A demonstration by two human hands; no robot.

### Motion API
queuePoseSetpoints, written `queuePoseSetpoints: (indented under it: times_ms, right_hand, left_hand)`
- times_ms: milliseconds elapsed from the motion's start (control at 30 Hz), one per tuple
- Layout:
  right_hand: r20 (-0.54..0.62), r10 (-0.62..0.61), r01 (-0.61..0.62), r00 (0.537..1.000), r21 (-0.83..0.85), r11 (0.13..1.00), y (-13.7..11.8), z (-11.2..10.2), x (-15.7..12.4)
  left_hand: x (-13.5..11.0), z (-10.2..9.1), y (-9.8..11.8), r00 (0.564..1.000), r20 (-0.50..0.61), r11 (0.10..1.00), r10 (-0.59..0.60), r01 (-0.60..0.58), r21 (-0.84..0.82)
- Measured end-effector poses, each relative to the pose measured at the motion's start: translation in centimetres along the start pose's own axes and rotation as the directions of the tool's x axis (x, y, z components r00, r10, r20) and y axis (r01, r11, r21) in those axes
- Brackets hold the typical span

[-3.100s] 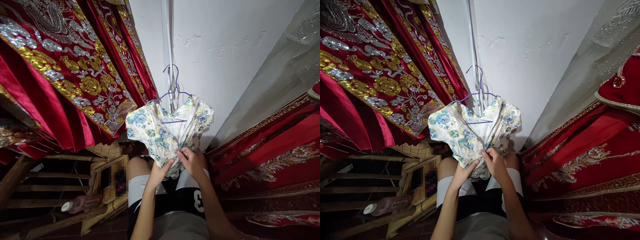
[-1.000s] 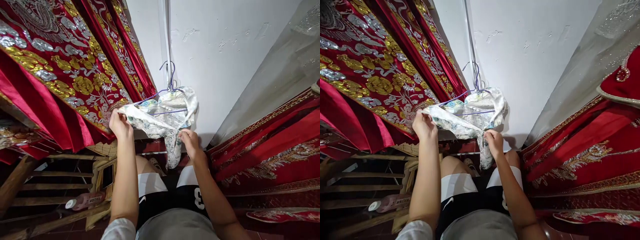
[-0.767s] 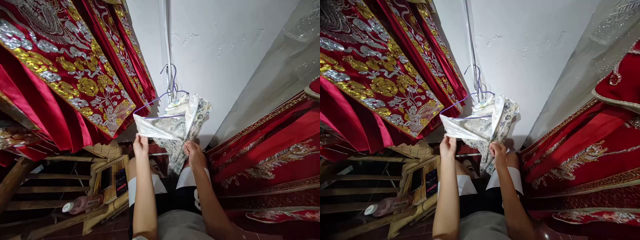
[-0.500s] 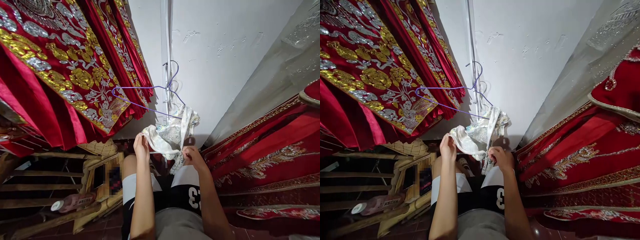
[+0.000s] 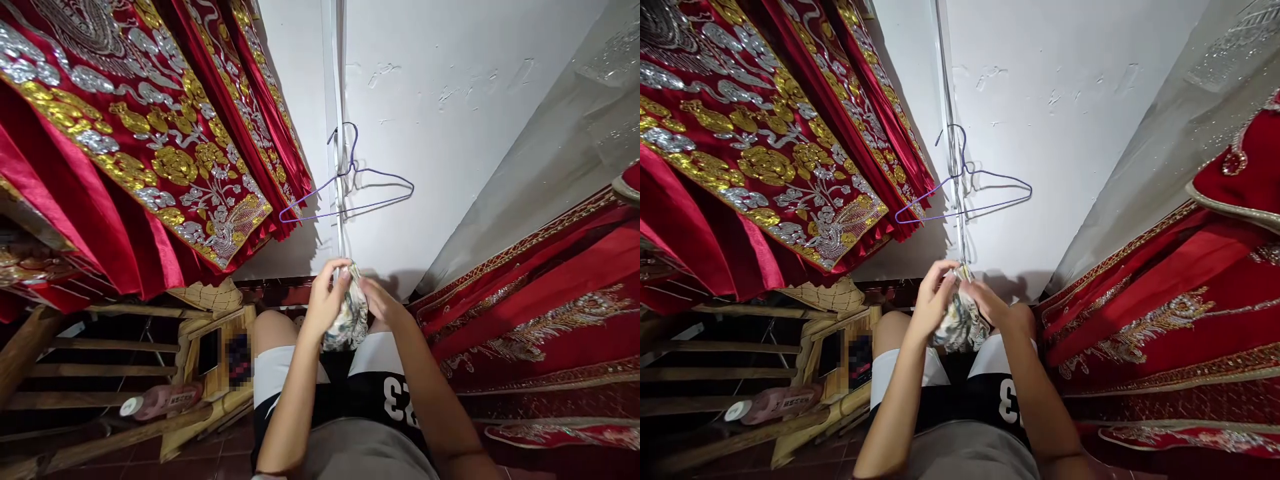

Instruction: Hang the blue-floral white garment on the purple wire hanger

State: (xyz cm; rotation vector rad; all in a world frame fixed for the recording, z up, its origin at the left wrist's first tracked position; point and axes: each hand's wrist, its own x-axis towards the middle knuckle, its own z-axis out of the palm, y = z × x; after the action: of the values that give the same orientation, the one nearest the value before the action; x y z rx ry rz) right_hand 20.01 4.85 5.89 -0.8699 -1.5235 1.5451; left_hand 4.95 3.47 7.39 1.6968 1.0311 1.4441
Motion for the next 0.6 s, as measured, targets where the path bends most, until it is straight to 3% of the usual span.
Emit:
queuePoseSetpoints:
  times_ms: [100, 167, 233, 300, 367, 400, 500, 600]
  right_hand:
    - [0.122, 0.019, -0.014, 0.992, -0.041, 0.999, -2.5, -1.8, 1.2]
    - [0.085, -0.043, 0.052, 0.995, -0.108, 0.993, -4.1, -3.2, 2.7]
    - [-0.026, -0.204, 0.195, 0.979, -0.197, 0.961, -5.1, -4.6, 4.7]
    - [-0.161, -0.401, 0.337, 0.902, -0.319, 0.886, -5.4, -6.0, 7.2]
    - [-0.244, -0.498, 0.383, 0.832, -0.396, 0.834, -5.0, -7.1, 9.5]
    - [-0.261, -0.484, 0.361, 0.835, -0.405, 0.84, -4.5, -7.5, 10.5]
    - [-0.249, -0.333, 0.218, 0.91, -0.396, 0.892, -2.9, -8.2, 12.0]
    - [-0.237, -0.326, 0.197, 0.915, -0.444, 0.874, -2.0, -8.6, 11.0]
  left_hand:
    - [1.4, -1.9, -2.0, 0.98, 0.187, 0.998, -0.069, 0.066, 0.02]
    - [1.6, -2.8, -3.2, 0.901, 0.407, 0.987, -0.151, 0.117, 0.108]
    - [1.4, -3.7, -4.0, 0.801, 0.549, 0.959, -0.241, 0.108, 0.263]
    - [1.1, -4.9, -4.1, 0.777, 0.544, 0.888, -0.316, 0.041, 0.458]
    - [1.1, -6.5, -3.6, 0.804, 0.467, 0.774, -0.367, -0.015, 0.633]
    - [1.1, -7.3, -3.2, 0.81, 0.432, 0.707, -0.398, -0.029, 0.706]
    - [1.5, -9.9, -1.9, 0.774, 0.357, 0.5, -0.523, -0.061, 0.864]
    - [2.0, -12.1, -0.7, 0.746, 0.247, 0.302, -0.618, -0.065, 0.951]
